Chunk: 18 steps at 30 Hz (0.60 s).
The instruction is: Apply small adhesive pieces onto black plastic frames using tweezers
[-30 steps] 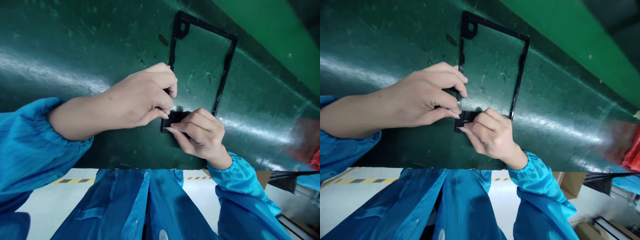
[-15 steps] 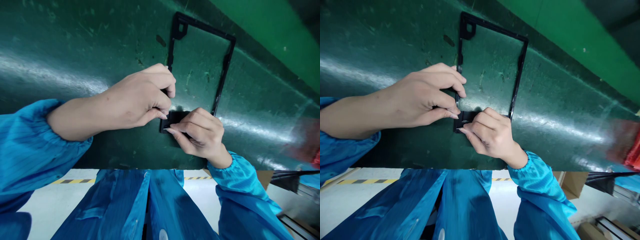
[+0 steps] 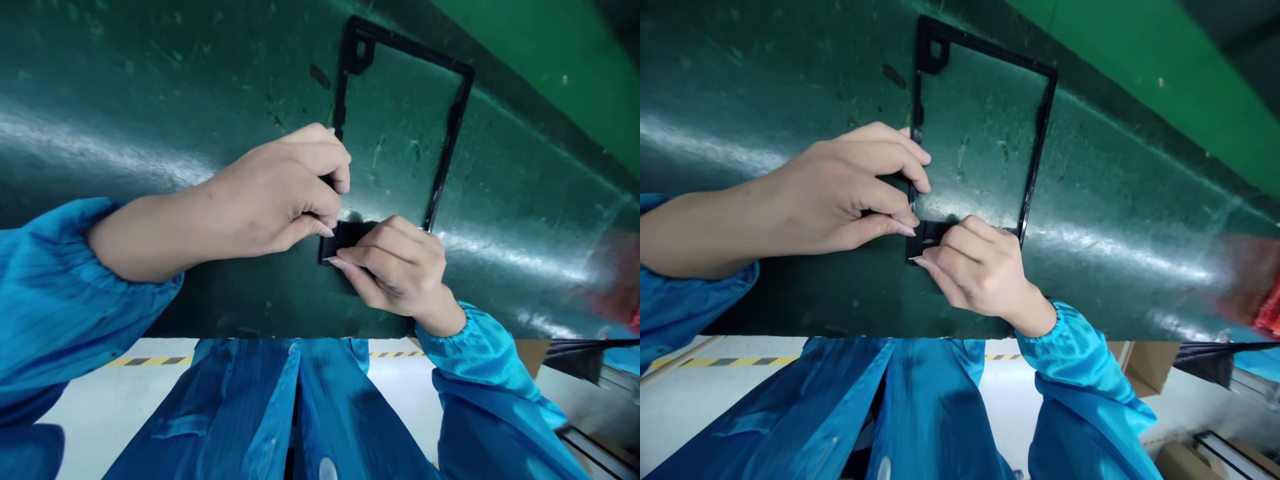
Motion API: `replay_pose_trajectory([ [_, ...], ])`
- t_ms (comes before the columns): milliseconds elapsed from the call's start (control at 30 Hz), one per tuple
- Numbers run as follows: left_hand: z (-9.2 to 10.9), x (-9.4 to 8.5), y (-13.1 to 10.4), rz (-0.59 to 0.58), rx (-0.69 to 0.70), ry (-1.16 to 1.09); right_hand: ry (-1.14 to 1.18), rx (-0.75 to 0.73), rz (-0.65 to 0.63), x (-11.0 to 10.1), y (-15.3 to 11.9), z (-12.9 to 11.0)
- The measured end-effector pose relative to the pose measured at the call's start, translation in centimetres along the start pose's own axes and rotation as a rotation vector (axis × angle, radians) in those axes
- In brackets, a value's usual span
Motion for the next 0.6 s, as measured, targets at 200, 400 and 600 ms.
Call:
replay_pose_trajectory([
  [200,0.13,0.0,-0.02,0.003,-0.008,-0.002,0.001,0.041,0.069,-0.06,-0.02,0.07],
  [400,0.46,-0.17,0.01,-0.006,0.002,0.052,-0.091,0.093,0.154,-0.43,0.05,0.36],
  [600,0.72,-0.25,-0.24,-0.029,0.056,0.051,-0.025,0.073,0.124,-0.53,0.22,0.41],
])
Point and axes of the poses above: each hand's wrist, its own y-axis towards the middle knuckle, its own x-axis out of the palm, z = x × y, the point moved 2 cm from there along y, towards the middle knuckle, and after that the axes turned 4 degrees about y, right-handed, at the moved point
